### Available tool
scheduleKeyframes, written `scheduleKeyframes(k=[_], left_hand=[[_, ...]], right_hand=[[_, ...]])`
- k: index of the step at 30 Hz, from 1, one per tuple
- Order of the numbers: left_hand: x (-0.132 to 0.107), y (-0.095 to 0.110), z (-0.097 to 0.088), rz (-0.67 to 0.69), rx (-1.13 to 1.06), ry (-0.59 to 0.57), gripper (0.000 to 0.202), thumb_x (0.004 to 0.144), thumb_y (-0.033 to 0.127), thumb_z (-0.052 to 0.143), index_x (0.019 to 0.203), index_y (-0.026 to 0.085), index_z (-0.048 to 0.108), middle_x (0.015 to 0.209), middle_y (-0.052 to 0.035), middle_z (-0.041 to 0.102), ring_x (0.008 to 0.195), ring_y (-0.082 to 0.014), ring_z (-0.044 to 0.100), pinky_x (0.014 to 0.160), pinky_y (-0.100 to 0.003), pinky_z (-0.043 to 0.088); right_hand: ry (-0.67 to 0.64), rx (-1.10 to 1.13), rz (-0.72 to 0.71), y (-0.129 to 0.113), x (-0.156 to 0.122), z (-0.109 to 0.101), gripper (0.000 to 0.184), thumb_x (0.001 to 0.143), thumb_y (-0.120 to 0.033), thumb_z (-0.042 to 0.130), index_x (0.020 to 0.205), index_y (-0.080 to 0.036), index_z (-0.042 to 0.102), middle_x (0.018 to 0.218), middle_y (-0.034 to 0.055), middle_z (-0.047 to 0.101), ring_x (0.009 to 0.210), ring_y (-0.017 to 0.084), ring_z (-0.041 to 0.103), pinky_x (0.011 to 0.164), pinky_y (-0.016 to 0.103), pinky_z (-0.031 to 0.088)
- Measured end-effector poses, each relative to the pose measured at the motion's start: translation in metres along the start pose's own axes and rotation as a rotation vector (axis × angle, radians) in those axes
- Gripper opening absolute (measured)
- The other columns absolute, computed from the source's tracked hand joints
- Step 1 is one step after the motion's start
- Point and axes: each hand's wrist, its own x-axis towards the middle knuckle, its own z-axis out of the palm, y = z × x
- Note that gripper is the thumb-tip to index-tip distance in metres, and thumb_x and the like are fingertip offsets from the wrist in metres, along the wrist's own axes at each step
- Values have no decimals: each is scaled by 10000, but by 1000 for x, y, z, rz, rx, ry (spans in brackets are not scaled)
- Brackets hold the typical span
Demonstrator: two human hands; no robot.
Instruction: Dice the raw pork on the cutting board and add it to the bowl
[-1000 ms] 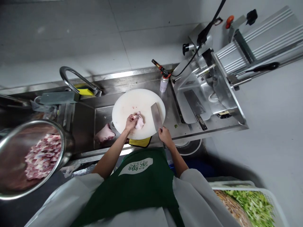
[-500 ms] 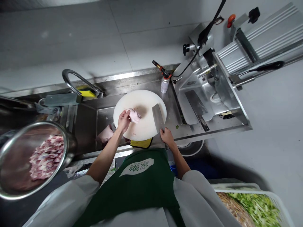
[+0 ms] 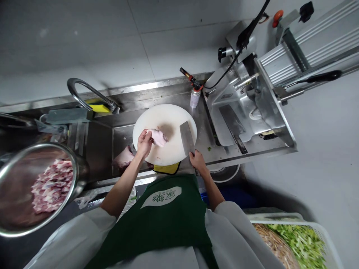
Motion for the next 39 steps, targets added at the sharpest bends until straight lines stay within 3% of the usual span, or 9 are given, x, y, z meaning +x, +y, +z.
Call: scheduleKeyframes(k=[6,14,20,26,28,31,33,35,39], left_hand=[[-27,7,17,-71,-216,36,408,806,556,784,901,209,591,905,-25,685,863,-165,667,807,-287,538],[-51,40,28,-37,-192,5,423,880,609,715,929,195,642,942,-56,713,975,-231,706,783,-328,579],[-62,56,29,-75,-154,27,440,917,634,656,954,196,666,966,-72,729,1004,-254,712,773,-346,593],[-65,62,30,-43,-151,17,429,921,631,650,909,202,654,888,-53,700,933,-234,707,747,-332,574],[-60,68,27,6,-116,3,446,915,646,651,879,202,644,850,-43,681,864,-213,693,726,-320,561],[-48,78,17,213,60,-35,415,944,614,631,884,204,650,811,-27,659,795,-179,655,728,-305,532],[-40,77,8,383,308,-152,344,983,545,605,954,210,675,865,-39,685,850,-190,650,804,-333,524],[-34,62,0,506,618,-389,269,1000,468,594,1026,221,698,987,-64,720,983,-225,648,941,-394,495],[-38,-3,-20,519,1096,-863,227,950,386,643,1080,224,736,1222,-103,708,1196,-297,593,1091,-478,420]], right_hand=[[27,-184,-30,-9,-5,-4,216,990,-307,502,986,-156,656,821,102,715,786,223,666,702,265,445],[88,-493,-158,-57,-6,13,374,1043,-278,456,1369,-118,543,1110,196,708,978,285,691,849,326,471],[82,-559,-238,-51,12,30,483,1020,-237,475,1486,-111,459,1216,212,664,1133,321,626,956,384,471],[33,-554,-237,-47,17,24,522,1025,-222,459,1537,-131,419,1251,211,644,1148,323,613,973,404,464],[18,-543,-217,-49,16,21,516,1023,-221,465,1530,-140,424,1249,204,645,1143,314,618,966,393,466],[5,-518,-199,-52,16,18,528,1019,-222,471,1539,-158,411,1247,186,653,1152,303,621,957,378,471],[-1,-502,-193,-52,17,17,551,1012,-220,477,1555,-167,397,1258,177,659,1159,297,627,957,374,474],[-11,-485,-188,-51,21,15,586,994,-209,493,1570,-169,388,1259,171,673,1149,290,643,964,371,477],[-26,-412,-210,-51,27,2,623,955,-224,548,1562,-162,425,1296,150,698,1136,272,673,974,341,488]])
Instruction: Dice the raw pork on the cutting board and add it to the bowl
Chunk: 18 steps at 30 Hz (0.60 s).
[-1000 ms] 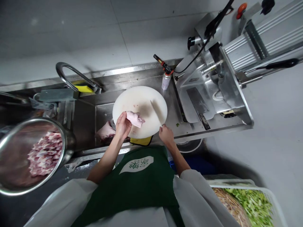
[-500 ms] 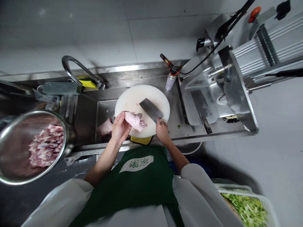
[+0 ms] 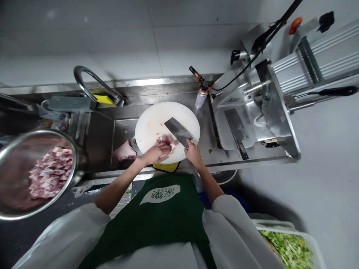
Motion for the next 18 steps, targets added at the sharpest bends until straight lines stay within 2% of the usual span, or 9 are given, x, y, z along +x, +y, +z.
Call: scheduleKeyframes(k=[2,3,5,8,9,10,11,15,18], left_hand=[[-15,-14,28,-20,51,-61,246,941,356,644,1124,224,741,1316,-111,670,1260,-303,567,1109,-474,421],[-23,-20,38,-29,48,-12,253,958,332,617,1158,232,735,1332,-106,661,1270,-290,566,1109,-464,428],[-39,-28,51,-92,28,216,253,994,289,557,1180,241,722,1280,-96,678,1230,-258,589,1081,-444,457],[-49,-34,59,-296,46,659,205,1007,282,538,1071,222,723,1067,-96,704,1072,-249,624,982,-441,503],[-48,-36,62,-349,60,744,190,1002,289,549,1037,217,721,1026,-97,698,1041,-253,622,962,-444,505],[-45,-37,66,-376,69,781,178,997,296,561,1019,214,717,1014,-99,694,1029,-256,617,954,-447,503],[-41,-38,71,-379,69,772,170,992,302,574,1018,213,716,1027,-102,693,1034,-258,612,956,-447,498],[-27,-41,91,-361,55,622,162,983,315,601,1039,216,716,1116,-109,690,1114,-270,585,978,-450,467],[-30,-42,98,-412,39,652,151,981,304,596,1026,219,712,1119,-103,690,1118,-269,582,987,-451,454]], right_hand=[[34,20,5,2,-1,-11,606,953,-261,562,1540,-147,461,1300,147,709,1122,273,686,965,333,495],[59,18,9,2,-4,-17,583,960,-277,556,1521,-139,486,1287,150,717,1106,278,694,955,334,497],[100,8,1,-2,-12,-27,497,991,-295,508,1457,-130,550,1224,159,741,1055,287,709,917,334,496],[90,14,-47,-15,-30,-31,397,1057,-317,386,1288,-126,645,1062,162,770,951,281,721,822,308,479],[67,21,-64,-21,-37,-27,400,1074,-327,353,1245,-129,655,1010,156,772,919,273,720,794,297,468],[33,26,-78,-27,-42,-22,402,1084,-334,335,1217,-133,658,972,149,770,895,265,718,772,287,456],[-9,25,-86,-33,-47,-16,396,1090,-335,332,1202,-139,657,955,142,769,880,257,715,756,280,445],[-156,-27,-22,-46,-56,9,331,1090,-285,363,1180,-150,651,975,143,766,875,240,713,734,270,421],[-127,-29,9,-48,-59,7,327,1086,-263,351,1136,-141,651,975,152,759,875,245,711,727,276,425]])
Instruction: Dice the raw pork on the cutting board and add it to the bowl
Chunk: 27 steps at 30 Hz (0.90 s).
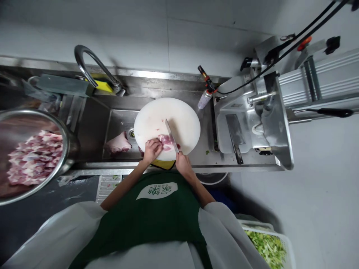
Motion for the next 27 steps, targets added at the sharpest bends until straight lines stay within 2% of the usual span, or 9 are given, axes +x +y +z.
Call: scheduleKeyframes(k=[5,7,9,11,13,15,21,24,27], left_hand=[[-15,-6,-17,-109,-20,289,127,972,281,581,940,214,684,998,-87,690,1000,-258,618,952,-447,467],[-20,-8,-24,-136,-11,366,125,970,278,578,903,218,666,948,-74,689,953,-249,628,937,-446,466],[-23,-9,-31,-131,-12,400,122,971,275,578,892,221,654,922,-67,692,924,-241,633,924,-440,468],[-23,-9,-33,-105,-22,404,120,975,273,577,899,221,653,918,-66,696,913,-237,633,917,-435,469],[-19,-6,-30,-81,-35,384,127,984,271,567,909,221,657,928,-70,698,923,-239,629,920,-436,469],[-11,-1,-20,-45,-54,303,137,992,272,559,931,219,670,959,-78,699,961,-244,618,929,-436,468],[13,15,20,107,-12,-99,146,972,311,613,990,235,736,1133,-99,672,1098,-287,557,987,-495,417],[13,16,24,64,31,-131,147,959,327,634,976,242,753,1159,-112,652,1124,-311,542,995,-521,393],[8,16,17,47,12,-122,155,950,353,649,992,243,751,1173,-114,654,1160,-318,541,1020,-525,382]], right_hand=[[370,136,-128,-5,-16,-28,438,1100,-347,257,1229,-122,611,929,151,738,836,267,705,717,308,462],[482,174,-147,-8,-19,-29,460,1105,-370,240,1283,-124,586,978,159,734,869,267,705,738,313,473],[410,151,-85,-10,-17,-18,420,1101,-340,271,1257,-123,595,957,157,731,848,262,700,732,308,466],[216,88,12,-8,-10,-1,345,1083,-275,326,1183,-122,620,896,146,727,803,254,691,714,298,446],[72,43,79,-4,-1,16,295,1067,-233,362,1135,-127,629,889,146,727,799,248,685,711,289,430],[47,40,89,2,7,24,275,1061,-229,377,1119,-139,630,932,151,729,839,243,682,726,280,427],[64,224,50,35,23,8,262,1031,-278,416,982,-171,649,769,63,682,765,213,650,680,262,445],[68,262,63,47,24,-2,312,1040,-298,370,988,-169,649,666,22,630,696,204,624,640,259,441],[127,181,57,39,19,-7,288,1032,-272,393,980,-157,651,775,70,685,774,208,643,693,263,439]])
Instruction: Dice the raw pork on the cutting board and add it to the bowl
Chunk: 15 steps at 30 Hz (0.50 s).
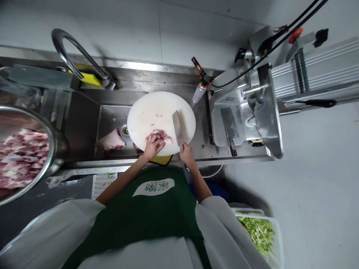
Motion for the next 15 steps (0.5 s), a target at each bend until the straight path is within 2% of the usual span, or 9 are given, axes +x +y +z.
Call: scheduleKeyframes(k=[3,7,9,12,15], left_hand=[[-8,0,-9,-59,-37,91,163,957,359,636,1016,243,734,1150,-105,674,1148,-299,565,1021,-504,404],[-21,-8,-23,-200,-61,328,169,984,340,569,962,234,699,1038,-93,691,1064,-271,610,983,-471,447],[-29,-14,-30,-244,-72,416,173,985,330,553,928,228,681,991,-85,693,1001,-256,625,973,-462,452],[-38,-21,-36,-301,-78,473,163,974,319,553,900,224,664,941,-71,691,940,-243,628,984,-465,444],[-38,-21,-35,-313,-72,502,166,976,319,547,902,227,663,922,-67,684,928,-244,622,977,-468,446]], right_hand=[[12,-83,-19,-23,-9,-1,285,1046,-267,392,1026,-146,649,892,124,721,828,223,663,728,270,421],[98,-79,-43,-48,-18,-9,343,1080,-295,321,1144,-137,618,913,142,728,813,240,674,708,279,407],[171,-58,-65,-52,-18,-17,379,1089,-320,284,1177,-136,604,919,143,727,806,242,675,697,281,406],[240,-45,-85,-51,-12,-26,419,1092,-345,252,1177,-132,603,926,150,721,810,249,676,687,285,407],[197,-73,-106,-47,-4,-25,399,1084,-338,286,1144,-136,624,922,150,723,830,256,675,702,288,410]])
